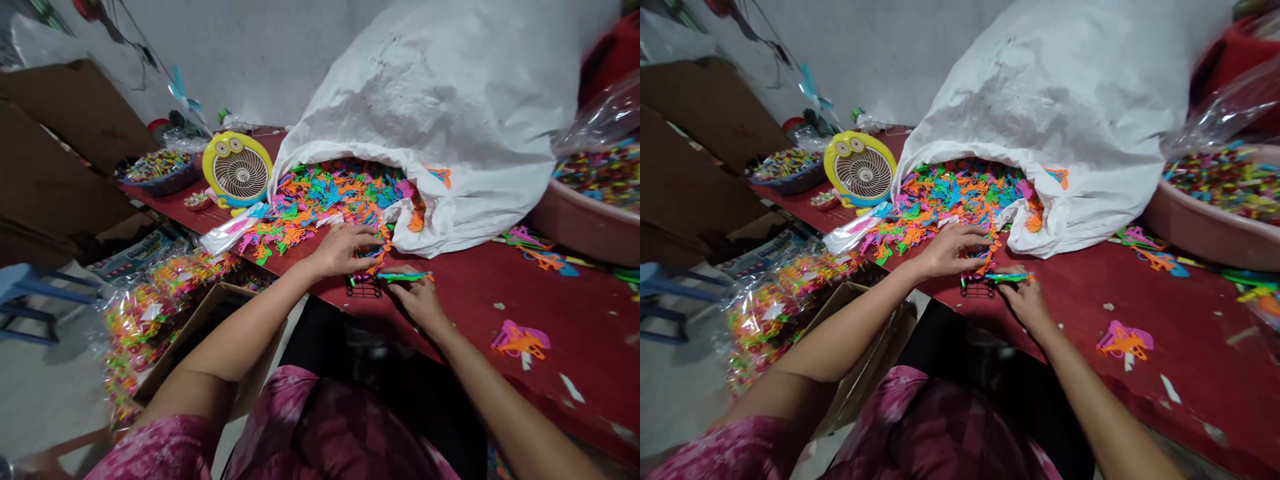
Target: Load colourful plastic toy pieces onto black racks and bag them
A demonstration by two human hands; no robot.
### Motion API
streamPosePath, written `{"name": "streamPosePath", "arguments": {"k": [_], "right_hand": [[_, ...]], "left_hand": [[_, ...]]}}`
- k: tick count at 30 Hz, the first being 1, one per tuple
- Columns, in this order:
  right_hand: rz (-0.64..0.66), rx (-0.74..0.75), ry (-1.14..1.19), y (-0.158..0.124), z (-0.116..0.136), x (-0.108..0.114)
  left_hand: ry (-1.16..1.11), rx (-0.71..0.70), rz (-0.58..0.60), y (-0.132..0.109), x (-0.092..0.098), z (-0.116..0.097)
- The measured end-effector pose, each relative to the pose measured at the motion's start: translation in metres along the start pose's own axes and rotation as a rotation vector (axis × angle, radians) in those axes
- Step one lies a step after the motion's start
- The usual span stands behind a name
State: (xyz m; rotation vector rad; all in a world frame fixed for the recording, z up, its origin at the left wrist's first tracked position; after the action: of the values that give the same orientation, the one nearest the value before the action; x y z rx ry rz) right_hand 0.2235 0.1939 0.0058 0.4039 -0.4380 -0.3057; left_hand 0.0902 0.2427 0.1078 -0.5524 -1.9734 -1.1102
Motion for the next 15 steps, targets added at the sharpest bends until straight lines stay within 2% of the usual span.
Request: {"name": "streamPosePath", "arguments": {"k": [3, 6, 15], "right_hand": [[0.067, 0.096, -0.045, 0.0, 0.012, -0.009], [0.081, 0.097, -0.145, 0.001, 0.013, -0.014], [-0.12, -0.016, -0.433, -0.005, 0.004, -0.011]], "left_hand": [[0.0, -0.007, 0.011, 0.0, -0.001, 0.003], [0.001, 0.01, 0.019, 0.0, -0.001, 0.004], [-0.059, 0.03, -0.006, -0.001, 0.007, 0.002]]}}
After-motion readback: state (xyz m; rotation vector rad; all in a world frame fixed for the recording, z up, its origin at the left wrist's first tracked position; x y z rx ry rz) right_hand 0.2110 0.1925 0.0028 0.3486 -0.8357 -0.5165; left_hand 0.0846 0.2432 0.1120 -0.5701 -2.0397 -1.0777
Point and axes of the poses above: each hand's wrist, its own y-axis towards the middle knuckle, its own x-axis out of the back of the hand, z = x × y, the point moved 10 cm from there along y, towards the middle knuckle, and after that the axes turned 10 degrees about -z, right-handed, at the moved point
